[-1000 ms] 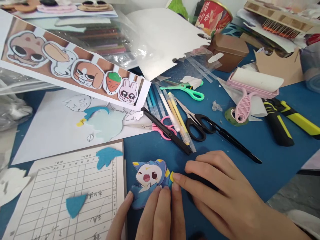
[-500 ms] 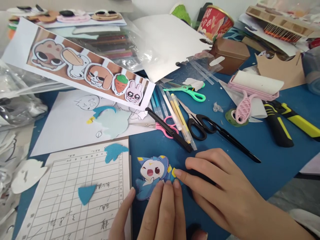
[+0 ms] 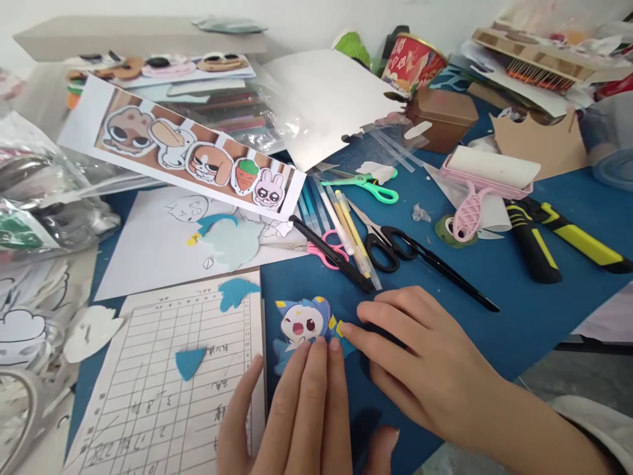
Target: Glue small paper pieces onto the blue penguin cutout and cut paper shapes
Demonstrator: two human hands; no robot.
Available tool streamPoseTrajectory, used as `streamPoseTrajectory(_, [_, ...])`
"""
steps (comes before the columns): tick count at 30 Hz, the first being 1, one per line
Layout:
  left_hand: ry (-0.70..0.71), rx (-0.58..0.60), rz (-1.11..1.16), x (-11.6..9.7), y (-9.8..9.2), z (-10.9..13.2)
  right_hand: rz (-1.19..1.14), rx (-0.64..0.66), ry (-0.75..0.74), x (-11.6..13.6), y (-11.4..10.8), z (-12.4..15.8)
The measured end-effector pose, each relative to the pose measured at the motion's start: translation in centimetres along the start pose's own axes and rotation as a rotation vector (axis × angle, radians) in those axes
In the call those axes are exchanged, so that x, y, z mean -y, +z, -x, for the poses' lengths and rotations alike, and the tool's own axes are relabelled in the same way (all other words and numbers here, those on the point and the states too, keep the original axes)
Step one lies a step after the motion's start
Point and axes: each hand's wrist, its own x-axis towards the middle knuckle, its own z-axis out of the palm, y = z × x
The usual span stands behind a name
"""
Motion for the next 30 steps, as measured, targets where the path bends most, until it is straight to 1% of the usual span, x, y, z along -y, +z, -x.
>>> streamPoseTrajectory(4, [-0.017, 0.004, -0.009, -0.2, 0.1, 0.0, 0.008, -0.003, 0.014, 0.2, 0.1, 0.0])
streamPoseTrajectory(14, [0.013, -0.004, -0.009, -0.1, 0.0, -0.2, 0.034, -0.041, 0.047, 0.9, 0.3, -0.2])
streamPoseTrajectory(22, [0.013, -0.001, -0.018, -0.2, -0.2, 0.1, 0.075, -0.077, 0.067, 1.5, 0.9, 0.0])
streamPoseTrajectory(30, [0.029, -0.017, -0.020, -0.1, 0.3, 0.1, 0.127, -0.078, 0.052, 1.9, 1.1, 0.3])
